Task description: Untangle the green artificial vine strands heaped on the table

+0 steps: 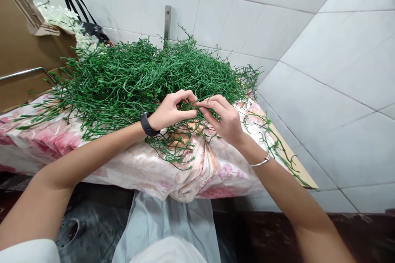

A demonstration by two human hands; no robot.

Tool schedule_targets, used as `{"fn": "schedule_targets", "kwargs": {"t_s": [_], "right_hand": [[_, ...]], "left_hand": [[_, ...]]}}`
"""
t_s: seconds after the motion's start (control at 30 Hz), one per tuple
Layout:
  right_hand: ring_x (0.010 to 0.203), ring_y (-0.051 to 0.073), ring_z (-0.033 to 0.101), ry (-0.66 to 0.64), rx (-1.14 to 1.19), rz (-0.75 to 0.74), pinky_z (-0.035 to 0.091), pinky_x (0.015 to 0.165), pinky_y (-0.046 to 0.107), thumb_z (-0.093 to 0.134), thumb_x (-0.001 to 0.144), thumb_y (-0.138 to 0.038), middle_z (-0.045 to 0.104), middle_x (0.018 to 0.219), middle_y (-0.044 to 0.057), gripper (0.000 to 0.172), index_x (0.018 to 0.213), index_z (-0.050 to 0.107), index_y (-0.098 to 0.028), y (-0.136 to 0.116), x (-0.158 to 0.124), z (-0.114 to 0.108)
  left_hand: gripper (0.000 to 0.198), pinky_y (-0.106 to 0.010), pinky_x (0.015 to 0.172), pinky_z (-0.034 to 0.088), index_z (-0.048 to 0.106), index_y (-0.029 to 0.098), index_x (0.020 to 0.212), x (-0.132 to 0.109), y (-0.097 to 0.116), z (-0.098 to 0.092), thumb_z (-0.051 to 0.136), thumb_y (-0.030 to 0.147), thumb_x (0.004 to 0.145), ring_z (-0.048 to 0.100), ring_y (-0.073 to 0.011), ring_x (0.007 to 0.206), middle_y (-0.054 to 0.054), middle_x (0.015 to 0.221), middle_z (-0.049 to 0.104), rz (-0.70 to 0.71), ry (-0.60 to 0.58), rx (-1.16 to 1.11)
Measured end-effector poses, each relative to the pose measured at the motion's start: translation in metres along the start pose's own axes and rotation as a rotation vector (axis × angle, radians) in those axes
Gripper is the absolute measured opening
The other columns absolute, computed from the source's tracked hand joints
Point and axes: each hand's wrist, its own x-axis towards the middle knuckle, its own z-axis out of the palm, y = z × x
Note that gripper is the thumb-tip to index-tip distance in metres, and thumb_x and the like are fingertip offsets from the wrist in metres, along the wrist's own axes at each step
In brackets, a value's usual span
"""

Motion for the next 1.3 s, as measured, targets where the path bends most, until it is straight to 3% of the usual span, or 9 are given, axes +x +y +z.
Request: {"fn": "schedule_targets", "kwargs": {"t_s": [0.13,0.37,0.57,0.8,1.03,1.17,1.3], "right_hand": [[0.087,0.017,0.057,-0.023,0.030,0.017,0.049,0.076,0.033,0.047,0.085,-0.019,0.060,0.089,0.008,0.014,0.093,0.058,-0.019,0.002,-0.002,0.001],[0.080,0.013,0.060,-0.046,0.061,0.083,0.049,0.073,0.028,0.045,0.085,-0.014,0.062,0.085,0.005,0.007,0.084,0.051,-0.018,0.005,-0.006,0.004],[0.077,0.012,0.055,-0.068,0.066,0.119,0.045,0.068,0.025,0.037,0.087,-0.015,0.054,0.082,0.004,0.010,0.087,0.046,-0.018,0.004,-0.006,0.006],[0.064,0.011,0.047,-0.165,-0.048,0.212,0.038,0.061,0.025,0.047,0.079,-0.019,0.051,0.071,0.002,0.003,0.078,0.046,-0.017,-0.009,-0.002,0.000],[0.044,0.006,0.028,-0.131,0.101,0.346,0.023,0.046,0.023,0.038,0.087,-0.036,0.030,0.047,-0.005,0.039,0.052,0.034,-0.017,-0.012,-0.001,-0.003],[0.043,0.004,0.029,-0.056,0.315,0.481,0.022,0.043,0.021,0.041,0.087,-0.040,0.033,0.045,-0.005,0.045,0.048,0.039,-0.016,-0.012,0.000,0.000],[0.042,0.003,0.022,-0.004,0.413,0.537,0.017,0.041,0.022,0.047,0.083,-0.041,0.024,0.044,-0.006,0.050,0.044,0.032,-0.015,-0.013,0.004,0.002]], "left_hand": [[0.009,-0.023,0.065,0.034,0.051,0.015,0.072,0.000,0.001,0.002,0.057,0.016,0.066,0.043,-0.0093,0.068,0.002,0.070,0.049,-0.006,-0.046,-0.023],[0.009,-0.025,0.071,0.036,0.053,0.013,0.080,-0.002,0.002,0.006,0.055,0.018,0.073,0.044,-0.0101,0.072,0.000,0.077,0.050,-0.112,-0.140,-0.097],[0.022,-0.024,0.068,0.036,0.053,0.014,0.083,0.000,0.003,0.005,0.055,0.035,0.078,0.044,-0.0100,0.072,-0.001,0.078,0.051,-0.108,-0.166,-0.125],[0.021,-0.025,0.070,0.037,0.055,0.014,0.084,0.000,-0.001,0.003,0.053,0.033,0.078,0.045,-0.0115,0.075,-0.001,0.080,0.052,-0.098,-0.306,-0.036],[0.018,-0.024,0.065,0.039,0.055,0.014,0.081,-0.003,0.004,0.008,0.052,0.032,0.078,0.045,-0.0110,0.069,0.000,0.076,0.053,-0.136,-0.484,-0.173],[0.019,-0.022,0.057,0.036,0.055,0.014,0.076,-0.004,0.008,0.009,0.052,0.033,0.079,0.041,-0.0090,0.063,0.001,0.070,0.048,-0.161,-0.513,-0.234],[0.020,-0.021,0.053,0.034,0.055,0.014,0.075,-0.005,0.009,0.011,0.051,0.034,0.080,0.038,-0.0080,0.059,0.001,0.067,0.044,-0.189,-0.505,-0.295]]}}
